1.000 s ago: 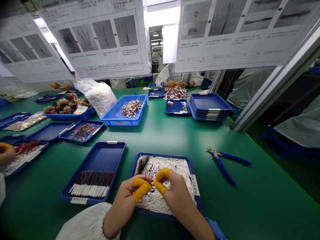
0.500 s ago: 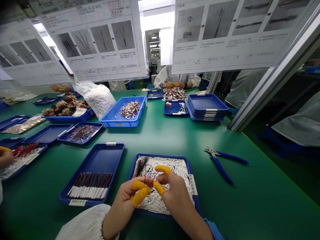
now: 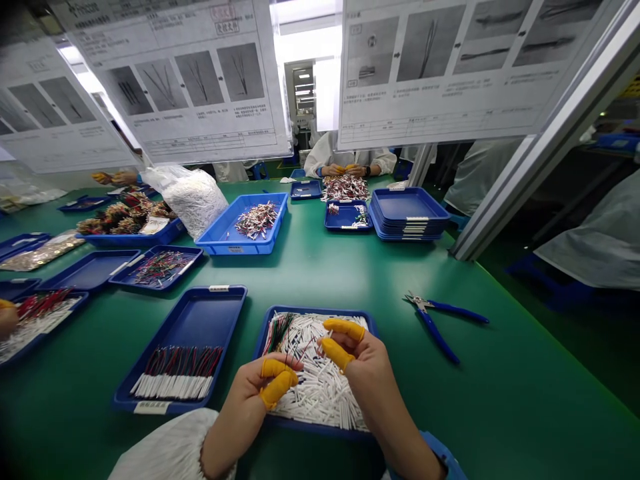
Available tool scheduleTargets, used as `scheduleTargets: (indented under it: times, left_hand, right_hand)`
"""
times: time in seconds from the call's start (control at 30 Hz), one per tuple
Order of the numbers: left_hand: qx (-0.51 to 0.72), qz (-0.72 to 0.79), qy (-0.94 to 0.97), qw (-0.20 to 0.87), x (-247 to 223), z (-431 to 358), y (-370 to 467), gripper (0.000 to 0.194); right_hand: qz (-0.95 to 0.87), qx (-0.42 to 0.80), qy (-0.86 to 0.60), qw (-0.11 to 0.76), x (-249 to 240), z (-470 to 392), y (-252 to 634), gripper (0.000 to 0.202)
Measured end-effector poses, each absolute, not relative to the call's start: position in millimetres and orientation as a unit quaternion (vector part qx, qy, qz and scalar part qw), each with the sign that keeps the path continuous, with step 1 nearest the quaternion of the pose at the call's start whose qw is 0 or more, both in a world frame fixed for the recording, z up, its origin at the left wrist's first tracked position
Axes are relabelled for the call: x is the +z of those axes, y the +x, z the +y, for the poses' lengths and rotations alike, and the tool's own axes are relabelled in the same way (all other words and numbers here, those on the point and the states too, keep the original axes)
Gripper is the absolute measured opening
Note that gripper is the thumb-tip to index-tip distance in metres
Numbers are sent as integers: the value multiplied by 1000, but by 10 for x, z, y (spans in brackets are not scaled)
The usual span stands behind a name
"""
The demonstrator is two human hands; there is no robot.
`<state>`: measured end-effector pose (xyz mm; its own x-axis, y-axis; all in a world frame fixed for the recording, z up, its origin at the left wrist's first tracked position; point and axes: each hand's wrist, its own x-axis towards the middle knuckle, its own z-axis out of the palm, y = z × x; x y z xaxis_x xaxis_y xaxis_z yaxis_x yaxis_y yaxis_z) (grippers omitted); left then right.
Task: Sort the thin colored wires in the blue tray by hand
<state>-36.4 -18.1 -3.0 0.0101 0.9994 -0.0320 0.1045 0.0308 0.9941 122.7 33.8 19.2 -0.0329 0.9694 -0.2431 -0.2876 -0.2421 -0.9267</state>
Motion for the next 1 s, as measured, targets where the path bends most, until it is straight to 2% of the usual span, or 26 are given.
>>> scheduleTargets:
  times: [0.4,0.77,1.0]
  left_hand:
    - [448,527,540,479,-9,-177,-352,7]
    - [450,521,542,482,-24,-177,-350,6]
    - [451,524,538,483,-23,-183,-349,7]
  right_hand:
    - [-307,620,-448,566,190,343,1265,34]
    - [-350,608,-421,575,199,322,1251,26]
    - [-390,602,-434,546,227,291,1229,22]
